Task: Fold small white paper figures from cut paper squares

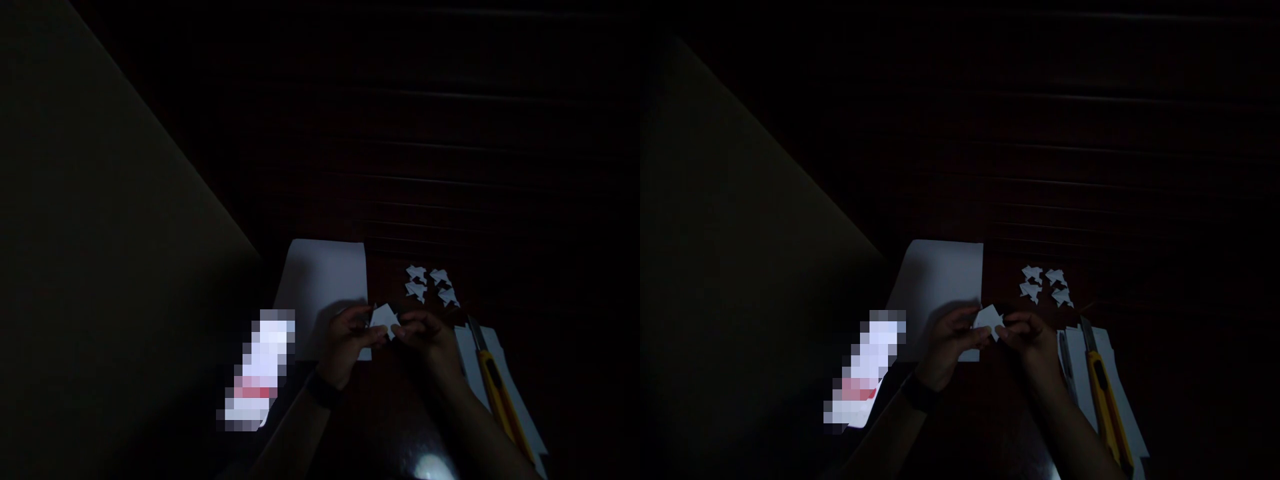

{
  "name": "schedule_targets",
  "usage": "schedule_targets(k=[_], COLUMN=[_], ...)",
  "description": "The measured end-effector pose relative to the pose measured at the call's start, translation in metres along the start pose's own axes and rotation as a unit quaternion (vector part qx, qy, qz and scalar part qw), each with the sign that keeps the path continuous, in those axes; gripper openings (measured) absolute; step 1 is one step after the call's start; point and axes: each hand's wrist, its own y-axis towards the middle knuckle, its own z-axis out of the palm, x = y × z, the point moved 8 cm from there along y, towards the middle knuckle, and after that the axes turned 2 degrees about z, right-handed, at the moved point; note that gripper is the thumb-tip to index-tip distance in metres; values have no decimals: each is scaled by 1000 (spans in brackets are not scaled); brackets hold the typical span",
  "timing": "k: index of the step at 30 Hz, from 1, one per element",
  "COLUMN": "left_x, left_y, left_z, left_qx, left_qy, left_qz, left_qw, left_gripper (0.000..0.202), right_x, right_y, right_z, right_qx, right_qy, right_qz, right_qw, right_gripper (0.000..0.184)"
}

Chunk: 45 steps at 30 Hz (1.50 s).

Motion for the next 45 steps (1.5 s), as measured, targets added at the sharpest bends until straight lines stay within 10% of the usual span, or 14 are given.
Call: schedule_targets(k=[6, 19, 45], left_x=[-6, 0, -18], left_y=[-1, 3, 1], left_z=[0, -7, -10], left_qx=[-21, 0, -43], left_qy=[16, 52, 66], left_qz=[21, -14, 39], left_qw=[999, 999, 996], left_gripper=[56, 54, 51], right_x=[-2, 7, -12], right_y=[-5, 3, 2], right_z=[-3, 4, 8], right_qx=[-52, 64, 58], right_qy=[1, -101, 46], right_qz=[-7, -13, 42], right_qw=[999, 993, 996], right_gripper=[27, 27, 35])
